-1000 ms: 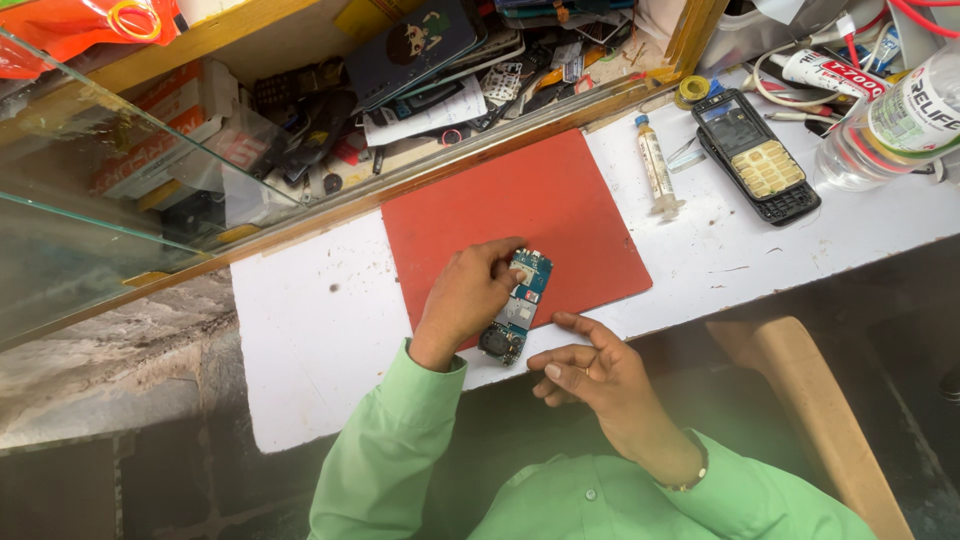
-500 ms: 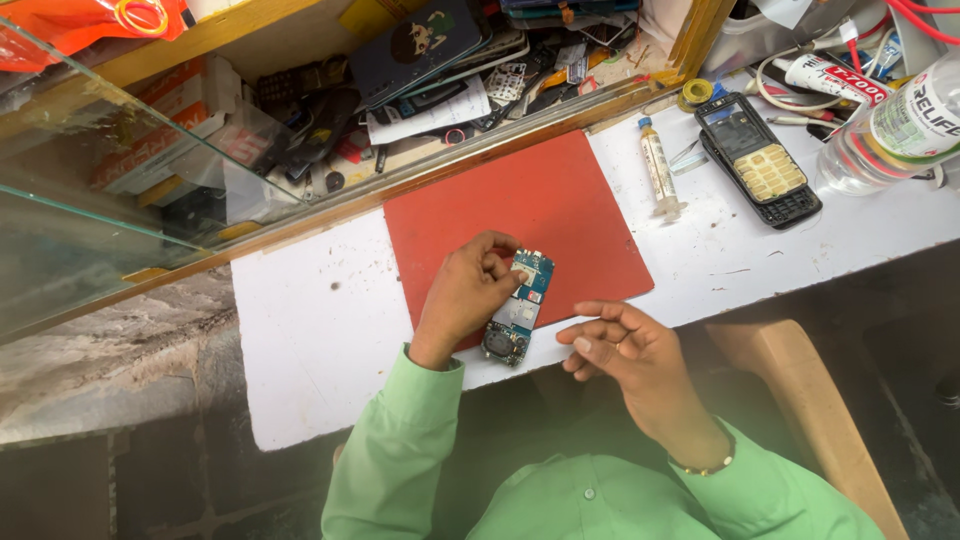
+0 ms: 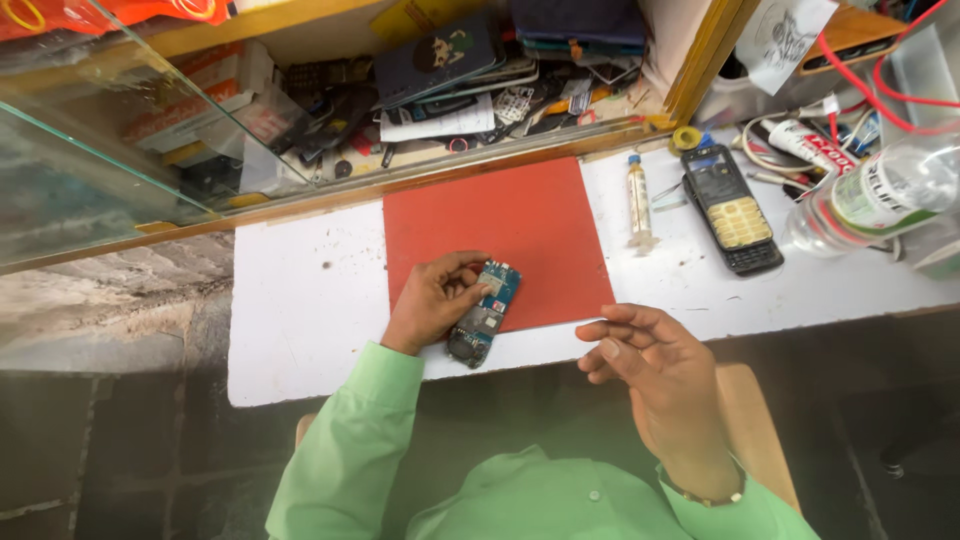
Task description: The person disassembles a black mobile phone, removes the back cover and battery, and places the components on the table. They then inspect the motherboard and use a small tool to work on the circuit board.
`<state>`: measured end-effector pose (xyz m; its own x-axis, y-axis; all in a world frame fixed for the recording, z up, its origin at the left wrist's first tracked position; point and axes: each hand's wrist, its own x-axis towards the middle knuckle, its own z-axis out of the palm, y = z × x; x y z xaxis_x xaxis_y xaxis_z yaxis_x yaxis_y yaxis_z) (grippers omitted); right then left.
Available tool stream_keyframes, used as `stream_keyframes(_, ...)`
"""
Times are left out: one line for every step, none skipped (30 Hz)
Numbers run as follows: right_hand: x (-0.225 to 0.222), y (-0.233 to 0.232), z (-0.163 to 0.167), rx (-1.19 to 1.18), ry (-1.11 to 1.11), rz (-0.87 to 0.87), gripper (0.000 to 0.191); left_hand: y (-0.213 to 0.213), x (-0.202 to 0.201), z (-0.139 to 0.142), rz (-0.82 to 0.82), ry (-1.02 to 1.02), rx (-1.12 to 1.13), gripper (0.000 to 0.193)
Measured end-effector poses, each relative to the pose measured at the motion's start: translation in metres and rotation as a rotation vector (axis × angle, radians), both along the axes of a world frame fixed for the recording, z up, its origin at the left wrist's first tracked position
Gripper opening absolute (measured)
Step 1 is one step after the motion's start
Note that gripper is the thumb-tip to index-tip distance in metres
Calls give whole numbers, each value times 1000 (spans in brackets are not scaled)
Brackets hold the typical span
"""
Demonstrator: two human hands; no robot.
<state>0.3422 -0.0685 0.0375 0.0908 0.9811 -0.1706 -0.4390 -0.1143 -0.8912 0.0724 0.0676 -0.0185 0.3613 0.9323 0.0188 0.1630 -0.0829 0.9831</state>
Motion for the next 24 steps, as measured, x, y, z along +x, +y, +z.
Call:
stream_keyframes(4,-2,5,13,-16,-3,34,-1,-2,1,-4,7,4,41)
stream_keyframes(8,-5,10,30,-35,-13,34,0,-4,3,-2,20,10,41)
stream_keyframes(13,-6,14,47,-61,-25,33,0,-5,4,-1,27,16,40)
stream_keyframes(19,-9,17,62,-80,-38,34,-1,-3,4,4,30,17,40)
stream_keyframes(22,-12,19,72,-93,-52,34,-2,-2,4,-1,22,-1,40)
stream_keyframes(24,-15,18,84,-102,-72,34,-2,-4,5,-11,18,-16,40)
stream_keyframes(25,-17,16,92,-106,-93,34,0,-5,7,-24,15,-27,39)
stream_keyframes(25,-19,13,100,-110,-120,33,3,-7,8,-28,43,-14,39)
stream_keyframes(23,-22,8,103,-117,-151,33,4,-8,9,-37,67,-6,39)
stream_keyframes(20,-26,4,80,-121,-172,32,3,-7,7,-44,88,-3,39)
stream_keyframes(15,-28,-2,58,-127,-192,31,2,-6,5,-61,72,-9,39)
stream_keyframes(8,-30,-7,44,-129,-214,31,2,-5,4,-79,59,-7,39)
stream_keyframes(1,-30,-11,29,-146,-224,30,7,-6,4,-96,50,2,39)
stream_keyframes(-9,-28,-15,12,-159,-234,29,11,-7,4,-114,67,35,38)
stream_keyframes(-21,-28,-18,-9,-168,-246,29,13,-5,2,-135,86,64,37)
stream_keyframes(-33,-27,-19,-32,-160,-222,28,14,-5,1,-155,105,89,36)
stream_keyframes(-45,-24,-19,-54,-152,-197,28,18,-7,1,-202,131,60,36)
stream_keyframes(-55,-21,-17,-72,-149,-172,27,25,-7,2,-247,152,34,35)
stream_keyframes(-64,-17,-14,-54,-177,-137,26,33,-5,4,-285,169,14,35)
stream_keyframes(-69,-13,-10,-25,-209,-93,25,41,-2,6,-347,179,17,36)
stream_keyframes(-71,-5,-6,4,-242,-42,24,47,-1,9,-399,190,21,36)
stream_keyframes(-69,2,-2,-7,-314,-71,24,54,-1,12,-446,206,17,37)
stream_keyframes(-65,8,1,-30,-377,-99,24,62,-2,16,-473,185,-2,36)
stream_keyframes(-61,12,2,-68,-437,-130,24,67,-1,19,-507,166,-35,35)
